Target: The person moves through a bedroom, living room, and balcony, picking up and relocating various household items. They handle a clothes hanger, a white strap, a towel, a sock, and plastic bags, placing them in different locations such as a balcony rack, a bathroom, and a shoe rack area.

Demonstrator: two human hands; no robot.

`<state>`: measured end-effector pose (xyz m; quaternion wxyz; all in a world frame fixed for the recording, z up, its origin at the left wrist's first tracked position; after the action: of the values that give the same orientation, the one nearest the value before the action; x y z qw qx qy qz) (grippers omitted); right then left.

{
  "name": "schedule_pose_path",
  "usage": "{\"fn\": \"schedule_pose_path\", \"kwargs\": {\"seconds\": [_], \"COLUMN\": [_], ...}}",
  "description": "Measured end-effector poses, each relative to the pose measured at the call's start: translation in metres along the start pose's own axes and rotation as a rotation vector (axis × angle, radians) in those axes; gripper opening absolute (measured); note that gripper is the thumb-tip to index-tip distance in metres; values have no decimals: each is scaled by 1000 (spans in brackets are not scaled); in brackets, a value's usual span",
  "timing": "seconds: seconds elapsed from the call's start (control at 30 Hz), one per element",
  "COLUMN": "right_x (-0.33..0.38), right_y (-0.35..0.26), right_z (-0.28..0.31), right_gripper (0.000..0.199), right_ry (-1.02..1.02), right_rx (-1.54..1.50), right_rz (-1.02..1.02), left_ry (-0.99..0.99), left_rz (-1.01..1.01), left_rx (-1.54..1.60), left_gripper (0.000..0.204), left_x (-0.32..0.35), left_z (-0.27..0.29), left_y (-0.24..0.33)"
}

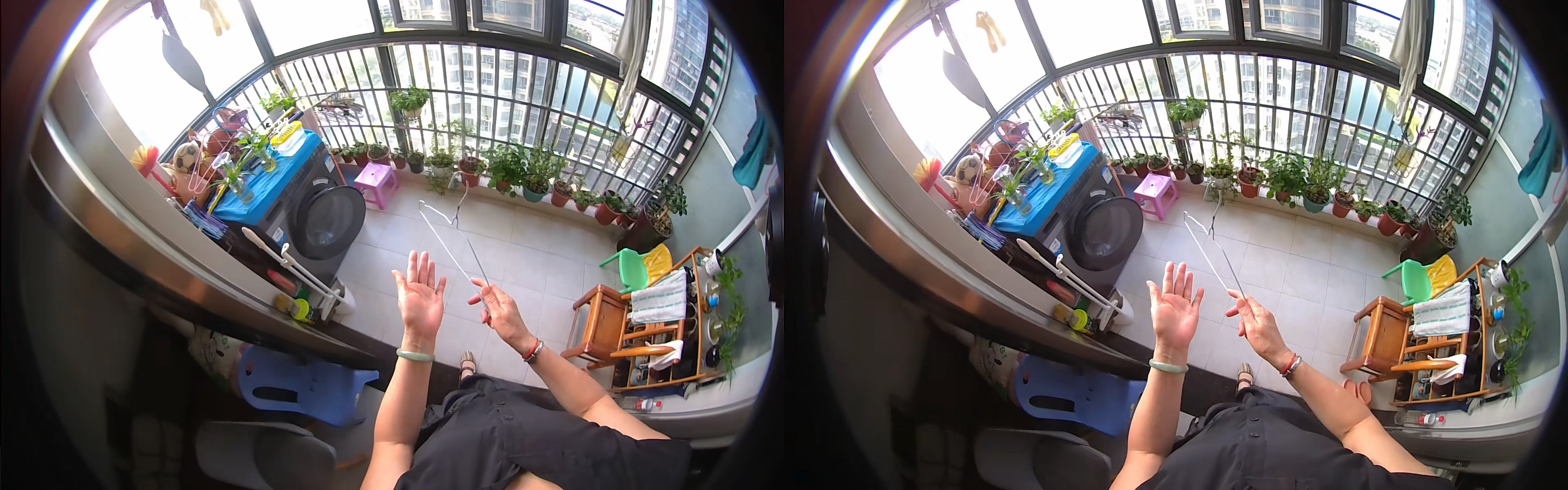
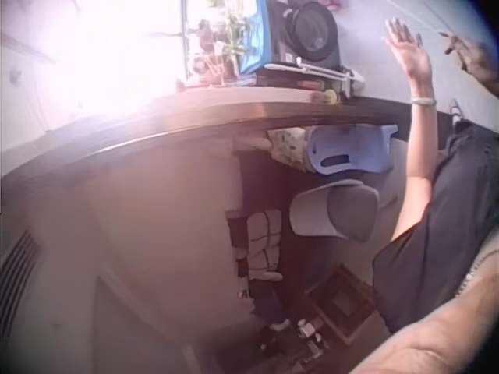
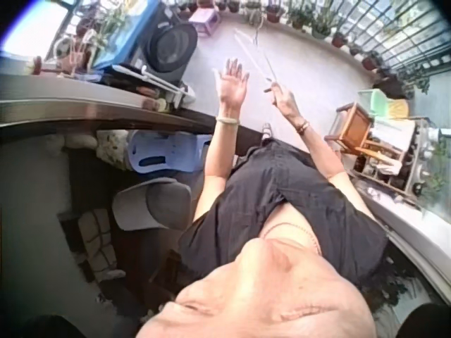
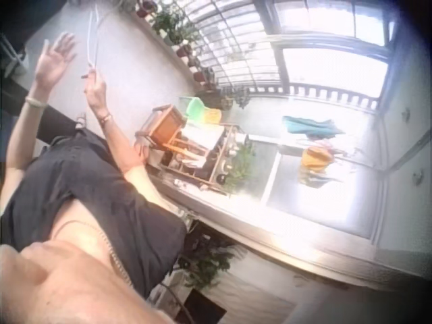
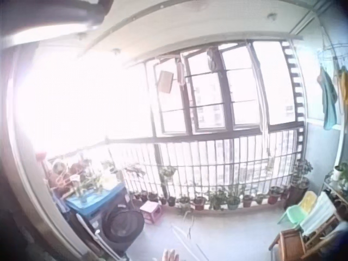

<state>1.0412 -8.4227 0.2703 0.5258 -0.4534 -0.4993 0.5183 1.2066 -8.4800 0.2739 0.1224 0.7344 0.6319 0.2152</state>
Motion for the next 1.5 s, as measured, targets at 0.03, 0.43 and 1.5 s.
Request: {"fn": "schedule_pose_path", "kwargs": {"seconds": [0.03, 0.43, 1.5], "right_x": [-21, -178, -774], "right_y": [-5, -3, 11], "right_z": [2, -7, -101], "right_gripper": [48, 44, 43], "right_ry": [-9, -196, -355], "right_rx": [8, -34, 17], "right_rz": [16, -41, -80], "left_ry": [-39, 115, 129], "left_rz": [-31, -57, -209], "left_rx": [-21, 71, 141], "left_gripper": [65, 58, 59], "left_x": [-15, -145, -668], "left_z": [-2, 15, 42], "left_y": [4, 16, 192]}}
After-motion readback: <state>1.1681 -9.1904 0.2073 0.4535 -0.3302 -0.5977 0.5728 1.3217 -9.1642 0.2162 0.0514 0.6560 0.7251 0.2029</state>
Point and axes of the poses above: each hand's wrist, its own x-axis away from the middle knuckle, its own z-axis out of the back of the hand, y = z × x, the point moved 3 cm from there along -x, towards the middle knuckle, and after that the axes turned 1 degree about -x, right-handed, at the moved point
